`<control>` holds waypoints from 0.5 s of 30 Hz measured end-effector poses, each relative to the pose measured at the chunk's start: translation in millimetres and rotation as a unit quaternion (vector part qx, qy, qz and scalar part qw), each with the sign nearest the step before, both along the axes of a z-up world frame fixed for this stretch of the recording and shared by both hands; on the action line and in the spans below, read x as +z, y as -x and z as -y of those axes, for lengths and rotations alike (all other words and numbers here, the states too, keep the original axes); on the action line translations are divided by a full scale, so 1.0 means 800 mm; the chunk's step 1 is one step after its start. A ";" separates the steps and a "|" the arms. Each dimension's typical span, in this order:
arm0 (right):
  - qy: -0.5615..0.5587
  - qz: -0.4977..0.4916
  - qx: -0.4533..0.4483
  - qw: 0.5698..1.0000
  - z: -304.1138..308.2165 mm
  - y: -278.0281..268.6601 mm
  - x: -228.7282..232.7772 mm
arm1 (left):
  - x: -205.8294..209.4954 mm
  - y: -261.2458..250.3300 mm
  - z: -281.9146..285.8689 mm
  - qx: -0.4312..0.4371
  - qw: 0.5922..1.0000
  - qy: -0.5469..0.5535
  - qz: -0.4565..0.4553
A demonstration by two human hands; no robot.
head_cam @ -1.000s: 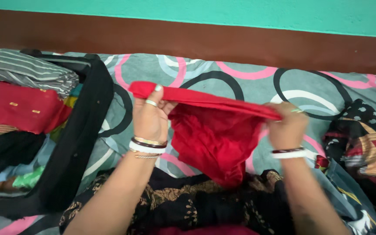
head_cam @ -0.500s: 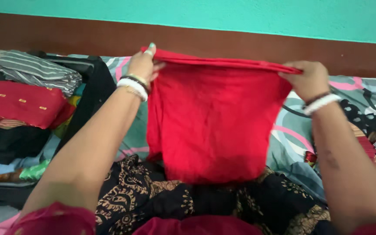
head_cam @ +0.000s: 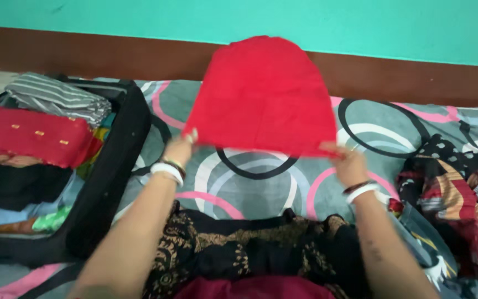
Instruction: The person folds a red patterned cloth and a plain red cloth on a patterned floor mat, smoothing them out before rolling or folding them into compact bundles. The folded items are then placed into an open black suitcase. Finally, the person picks up a red and yellow patterned cloth and begins to unfold it.
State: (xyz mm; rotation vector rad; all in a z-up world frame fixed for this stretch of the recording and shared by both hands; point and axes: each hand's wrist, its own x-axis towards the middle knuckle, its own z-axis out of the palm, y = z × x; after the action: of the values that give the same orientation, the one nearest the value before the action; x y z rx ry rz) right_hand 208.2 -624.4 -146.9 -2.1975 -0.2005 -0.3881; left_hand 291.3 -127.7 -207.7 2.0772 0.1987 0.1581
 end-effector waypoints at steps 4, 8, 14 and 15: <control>0.248 -0.154 0.116 0.949 -0.004 0.013 -0.160 | -0.156 0.040 -0.016 -0.112 0.911 -0.290 -0.271; 0.357 -0.309 0.141 0.870 -0.019 0.017 -0.198 | -0.152 0.068 -0.022 -0.157 0.853 -0.297 -0.399; 0.430 -0.311 0.213 0.820 0.005 0.006 -0.248 | -0.063 0.113 0.010 -0.188 0.781 -0.364 -0.472; 0.437 -0.319 0.225 0.811 0.004 0.005 -0.245 | -0.051 0.113 0.016 -0.188 0.770 -0.377 -0.479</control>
State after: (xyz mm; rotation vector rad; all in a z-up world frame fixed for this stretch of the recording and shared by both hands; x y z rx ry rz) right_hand 203.9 -627.4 -342.9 -2.8932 -0.5970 0.8895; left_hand 200.8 -140.5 -248.4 2.7593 0.3603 -1.3043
